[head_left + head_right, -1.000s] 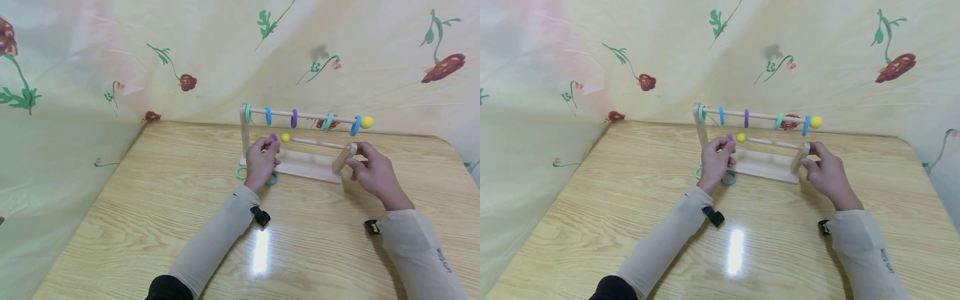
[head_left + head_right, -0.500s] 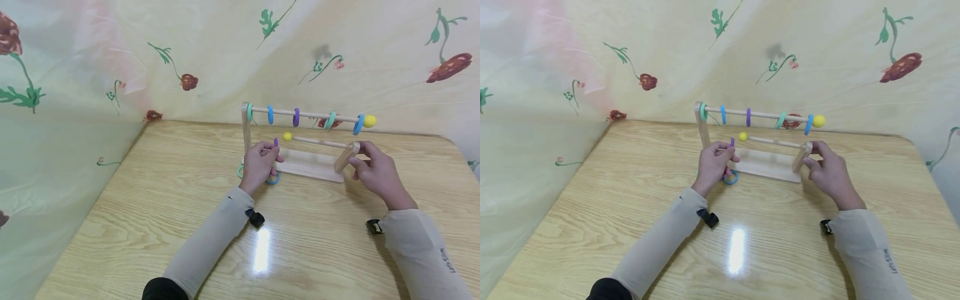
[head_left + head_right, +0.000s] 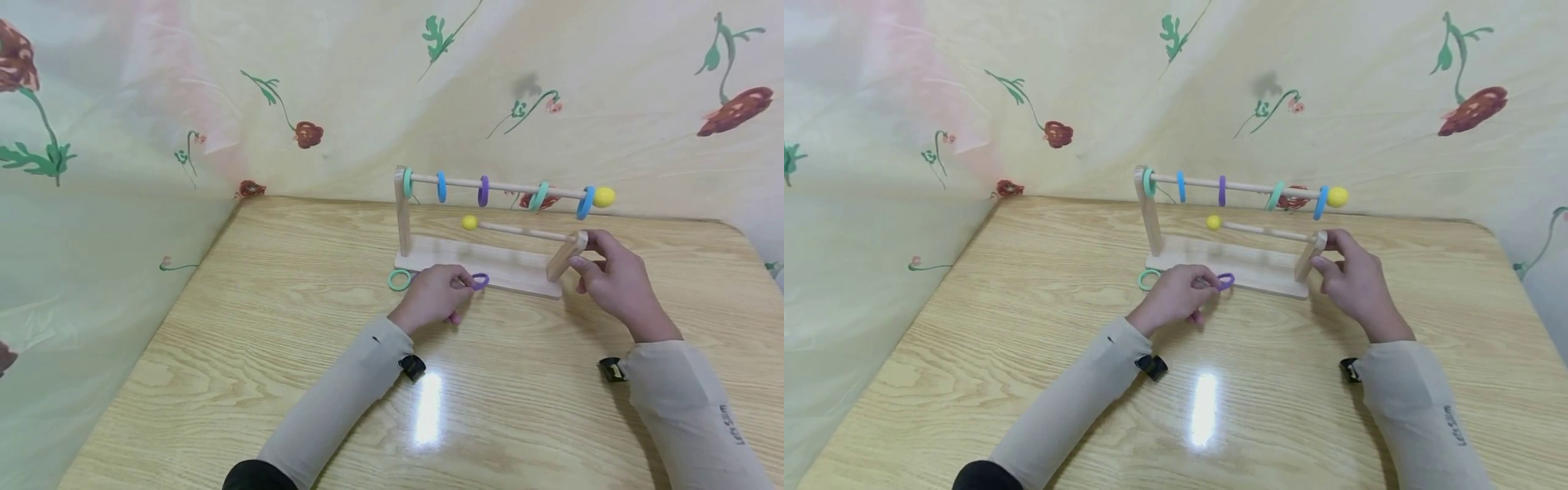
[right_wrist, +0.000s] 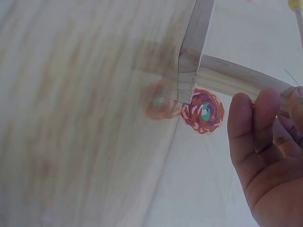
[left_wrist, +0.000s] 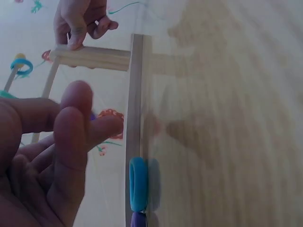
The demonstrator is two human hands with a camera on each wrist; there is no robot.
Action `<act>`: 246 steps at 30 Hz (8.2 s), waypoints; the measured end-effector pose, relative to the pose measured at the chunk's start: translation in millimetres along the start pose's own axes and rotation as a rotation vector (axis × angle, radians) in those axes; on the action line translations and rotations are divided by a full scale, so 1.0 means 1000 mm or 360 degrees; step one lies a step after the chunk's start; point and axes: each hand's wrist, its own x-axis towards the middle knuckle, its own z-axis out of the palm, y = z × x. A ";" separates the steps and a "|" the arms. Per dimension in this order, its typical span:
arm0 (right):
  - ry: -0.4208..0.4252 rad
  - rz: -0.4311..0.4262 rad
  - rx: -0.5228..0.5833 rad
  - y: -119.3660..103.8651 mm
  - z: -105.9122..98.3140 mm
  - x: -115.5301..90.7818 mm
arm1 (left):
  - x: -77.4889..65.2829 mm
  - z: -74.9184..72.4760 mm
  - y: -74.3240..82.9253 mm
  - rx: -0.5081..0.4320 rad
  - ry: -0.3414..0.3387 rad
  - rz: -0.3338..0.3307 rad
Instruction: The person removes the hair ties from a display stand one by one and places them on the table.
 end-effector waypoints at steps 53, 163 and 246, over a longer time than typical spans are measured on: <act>-0.0026 0.0044 0.0005 -0.001 0.000 0.000 | -0.021 0.000 0.006 0.0852 -0.0763 0.0268; 0.0210 -0.0285 0.1425 -0.049 0.005 -0.011 | 0.027 -0.106 -0.026 -0.0551 0.0739 0.0781; -0.0783 0.0304 0.0367 -0.025 0.062 -0.015 | 0.032 -0.104 -0.026 -0.0589 0.0728 0.0715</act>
